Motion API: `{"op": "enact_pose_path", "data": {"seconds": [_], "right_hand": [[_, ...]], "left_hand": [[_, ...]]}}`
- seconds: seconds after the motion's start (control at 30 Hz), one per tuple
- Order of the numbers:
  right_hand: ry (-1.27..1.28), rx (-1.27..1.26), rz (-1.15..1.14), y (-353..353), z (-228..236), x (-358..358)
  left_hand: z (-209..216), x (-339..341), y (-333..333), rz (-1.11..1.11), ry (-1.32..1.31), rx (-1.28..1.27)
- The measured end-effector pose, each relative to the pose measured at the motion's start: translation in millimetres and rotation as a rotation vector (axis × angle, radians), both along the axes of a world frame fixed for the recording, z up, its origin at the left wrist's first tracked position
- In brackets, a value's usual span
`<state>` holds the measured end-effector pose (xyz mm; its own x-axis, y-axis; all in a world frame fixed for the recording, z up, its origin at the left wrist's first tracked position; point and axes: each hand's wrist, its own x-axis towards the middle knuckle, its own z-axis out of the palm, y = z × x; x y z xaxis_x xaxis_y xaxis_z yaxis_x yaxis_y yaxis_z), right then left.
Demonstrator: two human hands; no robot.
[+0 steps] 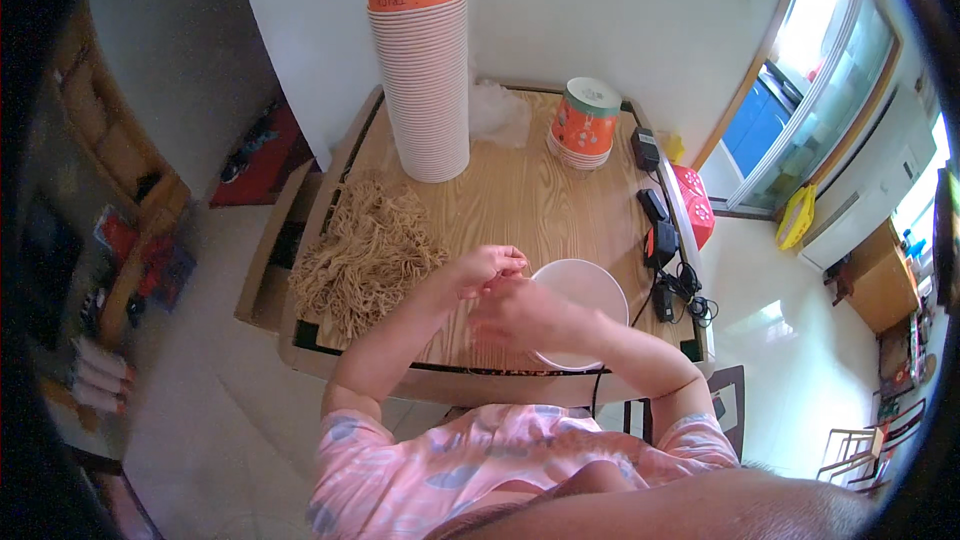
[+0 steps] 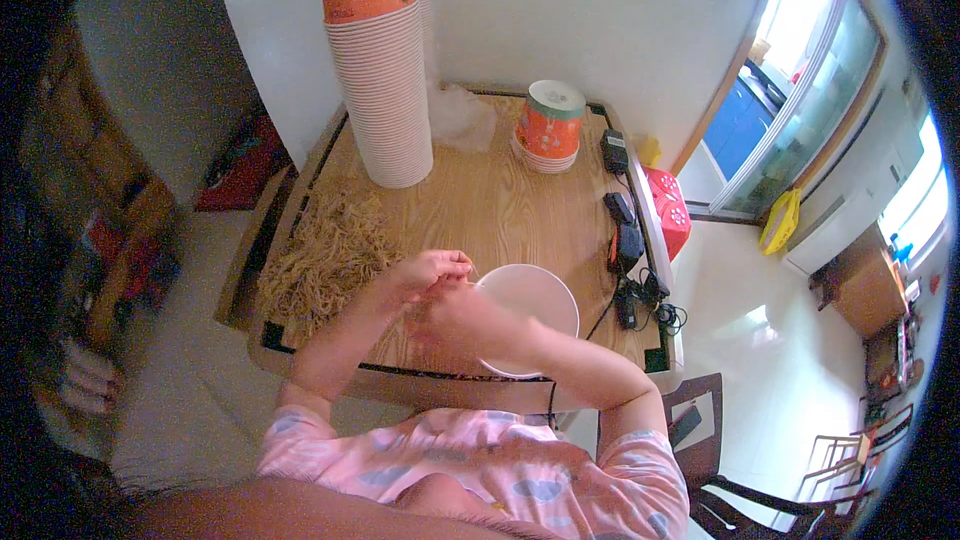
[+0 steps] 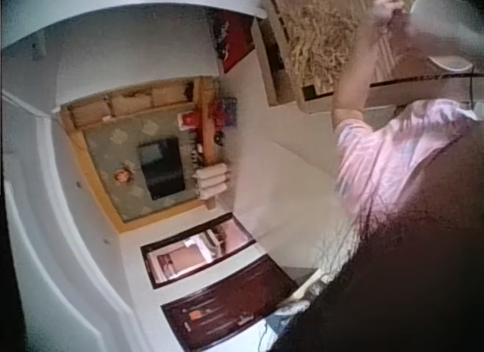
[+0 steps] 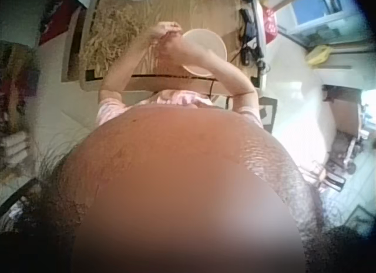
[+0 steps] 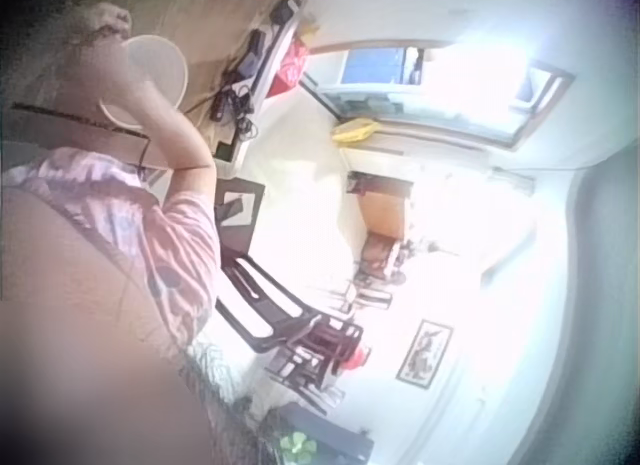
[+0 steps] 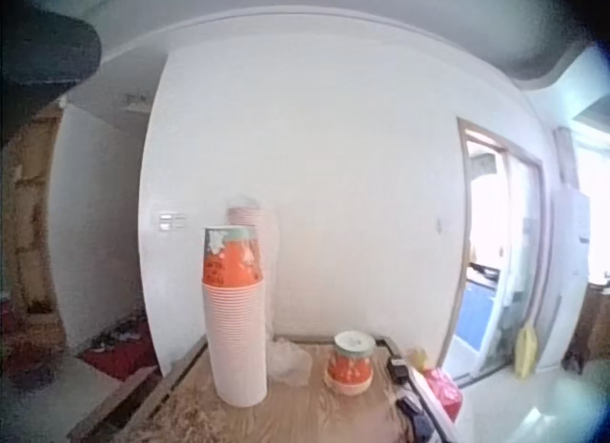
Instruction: Threading a thin decorative string through small pre-punched holes in the rim of a paper bowl.
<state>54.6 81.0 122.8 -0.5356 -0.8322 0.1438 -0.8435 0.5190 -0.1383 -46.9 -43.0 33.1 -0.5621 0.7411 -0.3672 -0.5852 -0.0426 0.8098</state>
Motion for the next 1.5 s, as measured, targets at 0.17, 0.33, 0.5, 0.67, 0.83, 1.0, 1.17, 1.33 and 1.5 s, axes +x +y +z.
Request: {"op": "enact_pose_path", "data": {"seconds": [0.17, 0.33, 0.5, 0.67, 0.83, 1.0, 1.17, 1.33, 1.5], "right_hand": [[-0.361, -0.433, -0.431, 58, -6, -67], [-0.640, -0.184, -0.532, 76, -42, -78], [-0.814, -0.369, -0.618, 95, -51, -72], [-1.127, -0.518, -0.694, 107, -55, -66], [-1.006, -0.682, -0.737, 97, -53, -43], [-1.044, -0.903, -0.765, 107, -66, -37], [-1.021, -0.896, -0.741, 101, -59, -35], [-1.074, -0.940, -0.751, 101, -60, -37], [-0.899, -0.939, -0.691, 98, -57, -40]], "left_hand": [[-5, 2, 8, 0.055, 0.196, -0.038], [-37, 11, 34, 0.370, 0.431, 0.000], [-26, 26, 52, 0.438, 0.434, 0.037], [-36, 27, 63, 0.477, 0.698, 0.008], [-29, 44, 66, 0.586, 0.655, -0.019], [-14, 46, 48, 0.343, 0.586, -0.014], [-20, 36, 28, 0.220, 0.647, 0.123], [-15, 35, 28, 0.226, 0.789, 0.060], [1, 39, 31, 0.259, 0.702, 0.010]]}}
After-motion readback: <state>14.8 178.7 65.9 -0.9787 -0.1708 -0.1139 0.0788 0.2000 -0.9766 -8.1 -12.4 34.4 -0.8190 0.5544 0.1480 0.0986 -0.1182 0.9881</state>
